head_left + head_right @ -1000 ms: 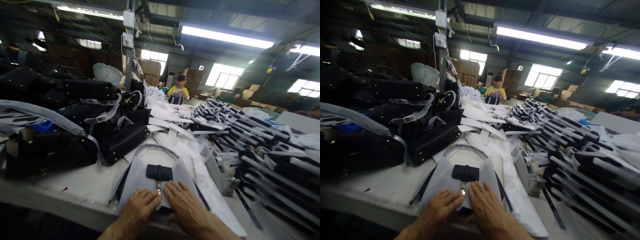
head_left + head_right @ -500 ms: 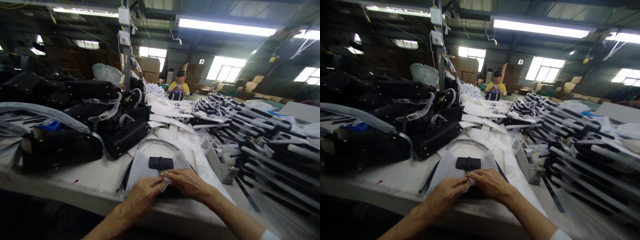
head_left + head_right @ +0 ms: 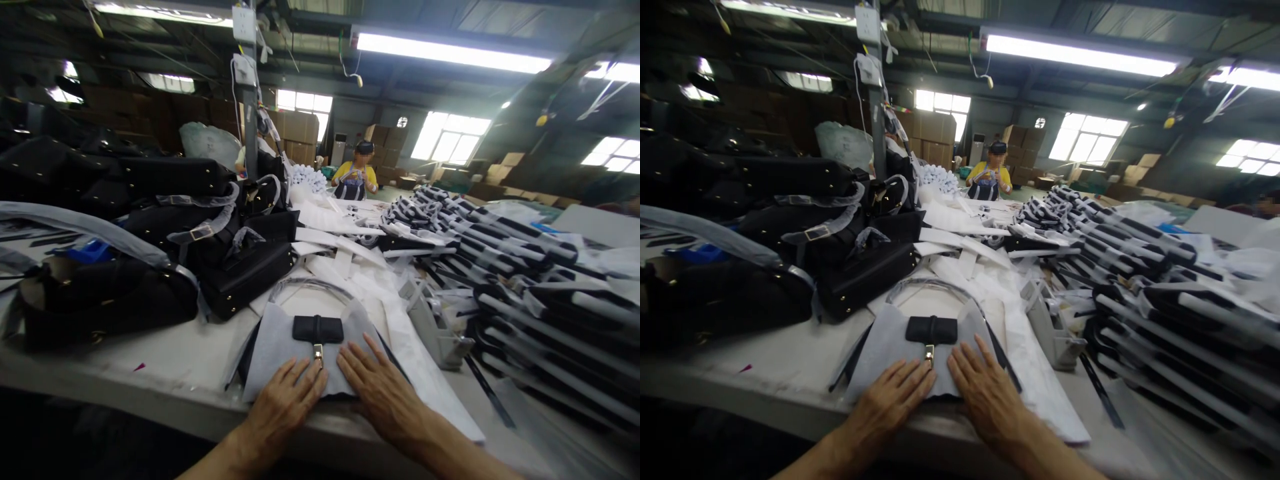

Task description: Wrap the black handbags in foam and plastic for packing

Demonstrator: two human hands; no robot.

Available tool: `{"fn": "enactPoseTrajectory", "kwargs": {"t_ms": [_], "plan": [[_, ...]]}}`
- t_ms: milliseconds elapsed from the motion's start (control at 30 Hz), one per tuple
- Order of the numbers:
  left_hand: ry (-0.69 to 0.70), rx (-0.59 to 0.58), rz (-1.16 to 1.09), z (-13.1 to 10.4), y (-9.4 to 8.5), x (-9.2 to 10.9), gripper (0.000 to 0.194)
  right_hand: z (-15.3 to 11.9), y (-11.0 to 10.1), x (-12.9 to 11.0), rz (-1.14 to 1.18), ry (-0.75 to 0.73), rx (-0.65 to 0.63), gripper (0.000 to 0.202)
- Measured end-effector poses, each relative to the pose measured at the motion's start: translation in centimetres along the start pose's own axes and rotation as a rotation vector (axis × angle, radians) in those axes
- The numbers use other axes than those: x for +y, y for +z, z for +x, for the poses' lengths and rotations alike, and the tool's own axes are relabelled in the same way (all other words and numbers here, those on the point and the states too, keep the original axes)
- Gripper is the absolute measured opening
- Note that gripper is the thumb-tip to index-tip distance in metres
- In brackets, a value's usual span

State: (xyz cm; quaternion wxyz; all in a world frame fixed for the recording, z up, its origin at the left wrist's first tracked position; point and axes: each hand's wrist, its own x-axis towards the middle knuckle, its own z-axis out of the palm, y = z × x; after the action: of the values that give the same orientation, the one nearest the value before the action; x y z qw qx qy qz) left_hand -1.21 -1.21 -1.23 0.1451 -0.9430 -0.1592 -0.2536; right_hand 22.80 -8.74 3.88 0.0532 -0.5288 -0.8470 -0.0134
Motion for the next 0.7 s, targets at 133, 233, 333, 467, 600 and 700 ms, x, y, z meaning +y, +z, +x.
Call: {"fn": "enactPoseTrajectory", "kwargs": {"t_ms": [133,233,333,467,600,700], "plan": [[0.012,0.02,0.047,0.1,0.1,-0.3,0.05,1.0,2.6,-2.5,-0.19,0.067,0.201,0.05],[0.028,0.071,0.083,0.3,0.1,-0.4,0.05,1.0,4.1,-2.8,-0.259,-0.008,0.353,0.046],[0.023,0.119,0.146,0.4,0.3,-0.5,0.047,0.6,4.8,-2.0,-0.317,-0.064,0.406,0.05],[0.017,0.219,0.187,0.0,1.0,-0.9,0.05,0.9,4.2,-0.7,-0.147,-0.065,0.237,0.059],[0.084,0.28,0.251,-0.1,1.2,-1.6,0.048,1.7,0.3,0.8,0.284,0.091,-0.026,0.054],[0.089,0.264,0.262,-0.1,1.5,-1.8,0.042,2.8,-3.9,2.3,0.574,0.26,-0.163,0.047]]}}
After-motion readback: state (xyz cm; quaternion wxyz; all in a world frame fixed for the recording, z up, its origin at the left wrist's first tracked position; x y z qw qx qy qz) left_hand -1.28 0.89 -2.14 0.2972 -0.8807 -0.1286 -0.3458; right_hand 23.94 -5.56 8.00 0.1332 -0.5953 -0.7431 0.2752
